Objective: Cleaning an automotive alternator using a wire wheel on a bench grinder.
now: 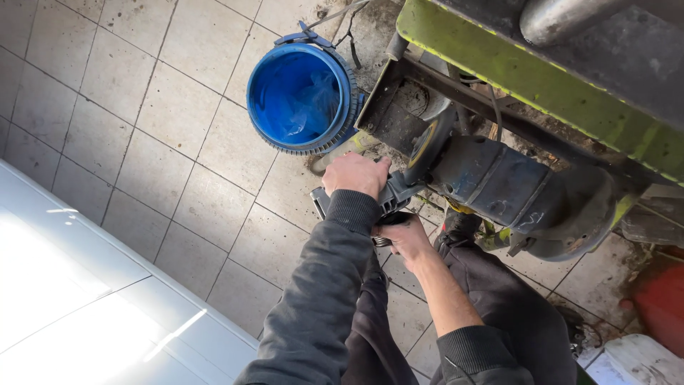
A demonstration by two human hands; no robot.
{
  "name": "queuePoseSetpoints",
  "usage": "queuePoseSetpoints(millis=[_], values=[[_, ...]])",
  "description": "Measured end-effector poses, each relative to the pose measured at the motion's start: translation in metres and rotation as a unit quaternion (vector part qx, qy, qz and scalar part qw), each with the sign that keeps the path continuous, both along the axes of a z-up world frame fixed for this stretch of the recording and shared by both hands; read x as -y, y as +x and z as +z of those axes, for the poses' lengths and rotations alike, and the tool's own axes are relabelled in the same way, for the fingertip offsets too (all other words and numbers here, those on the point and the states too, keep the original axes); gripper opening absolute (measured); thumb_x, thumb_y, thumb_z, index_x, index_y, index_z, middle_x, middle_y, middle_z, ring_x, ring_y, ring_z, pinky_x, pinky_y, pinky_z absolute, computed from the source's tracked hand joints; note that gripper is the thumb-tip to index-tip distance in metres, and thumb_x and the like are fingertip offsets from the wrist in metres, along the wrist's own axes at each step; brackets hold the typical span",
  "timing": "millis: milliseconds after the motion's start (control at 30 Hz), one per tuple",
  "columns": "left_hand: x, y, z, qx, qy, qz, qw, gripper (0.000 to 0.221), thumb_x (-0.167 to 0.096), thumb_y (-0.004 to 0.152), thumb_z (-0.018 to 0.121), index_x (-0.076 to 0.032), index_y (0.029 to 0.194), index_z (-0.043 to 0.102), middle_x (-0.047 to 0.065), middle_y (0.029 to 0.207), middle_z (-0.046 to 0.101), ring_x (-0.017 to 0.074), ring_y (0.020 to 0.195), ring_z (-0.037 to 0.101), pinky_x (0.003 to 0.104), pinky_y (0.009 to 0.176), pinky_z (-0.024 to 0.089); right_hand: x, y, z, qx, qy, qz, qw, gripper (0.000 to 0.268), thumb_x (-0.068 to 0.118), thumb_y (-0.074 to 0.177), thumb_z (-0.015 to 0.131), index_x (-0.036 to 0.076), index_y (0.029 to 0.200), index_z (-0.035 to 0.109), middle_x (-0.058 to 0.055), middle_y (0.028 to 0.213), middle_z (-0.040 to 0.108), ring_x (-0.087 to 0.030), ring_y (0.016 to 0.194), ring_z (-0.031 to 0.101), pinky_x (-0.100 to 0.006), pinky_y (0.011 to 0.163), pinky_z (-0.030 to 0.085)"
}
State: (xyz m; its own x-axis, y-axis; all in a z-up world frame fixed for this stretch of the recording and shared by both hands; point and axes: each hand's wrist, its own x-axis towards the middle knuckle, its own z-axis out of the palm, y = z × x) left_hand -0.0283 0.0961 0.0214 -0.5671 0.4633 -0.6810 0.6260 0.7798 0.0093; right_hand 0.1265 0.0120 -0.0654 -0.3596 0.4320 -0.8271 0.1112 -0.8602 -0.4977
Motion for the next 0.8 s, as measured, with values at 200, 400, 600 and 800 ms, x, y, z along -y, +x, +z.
queuePoseSetpoints(millis=[200, 400, 600, 800], values=[[-0.001, 0.009, -0.007, -0.011, -0.003, -0.003, 1.0, 0.067, -0.069, 0.086, 0.065, -0.007, 0.11, 0.077, 0.015, 0.112, 0.074, 0.0299, 0.104, 0.073, 0.04, 0.087, 0.059, 0.01, 0.006, -0.025, -0.007, -0.02, 0.001, 1.0, 0.014, 0.009, 0.073, 0.08, 0.01, 0.08, 0.069, 0.002, 0.068, 0.063, -0.008, 0.053, 0.048, -0.027, 0.042, 0.03], [0.009, 0.012, -0.006, 0.004, 0.008, 0.009, 1.0, 0.066, -0.067, 0.087, 0.065, -0.006, 0.108, 0.077, 0.015, 0.109, 0.076, 0.0295, 0.102, 0.074, 0.04, 0.087, 0.059, 0.01, 0.014, -0.02, 0.002, -0.024, -0.001, 1.0, 0.019, 0.006, 0.069, 0.082, 0.009, 0.081, 0.068, 0.0, 0.07, 0.064, -0.009, 0.054, 0.049, -0.028, 0.043, 0.03], [0.029, 0.015, 0.026, 0.023, 0.057, -0.008, 0.998, 0.074, -0.068, 0.089, 0.061, 0.003, 0.106, 0.073, 0.02, 0.11, 0.072, 0.0342, 0.102, 0.073, 0.043, 0.087, 0.058, 0.011, 0.021, 0.004, 0.015, 0.03, 0.03, 0.999, 0.049, 0.002, 0.06, 0.089, 0.009, 0.102, 0.066, 0.0, 0.08, 0.074, -0.011, 0.069, 0.059, -0.027, 0.055, 0.043], [0.057, 0.004, 0.081, 0.008, 0.126, -0.066, 0.99, 0.071, -0.064, 0.096, 0.057, 0.006, 0.104, 0.071, 0.025, 0.104, 0.072, 0.0366, 0.099, 0.072, 0.045, 0.087, 0.057, 0.027, 0.032, 0.009, -0.032, 0.05, 0.041, 0.997, 0.064, 0.001, 0.054, 0.09, 0.008, 0.112, 0.065, -0.005, 0.095, 0.076, -0.017, 0.086, 0.07, -0.032, 0.076, 0.057]])
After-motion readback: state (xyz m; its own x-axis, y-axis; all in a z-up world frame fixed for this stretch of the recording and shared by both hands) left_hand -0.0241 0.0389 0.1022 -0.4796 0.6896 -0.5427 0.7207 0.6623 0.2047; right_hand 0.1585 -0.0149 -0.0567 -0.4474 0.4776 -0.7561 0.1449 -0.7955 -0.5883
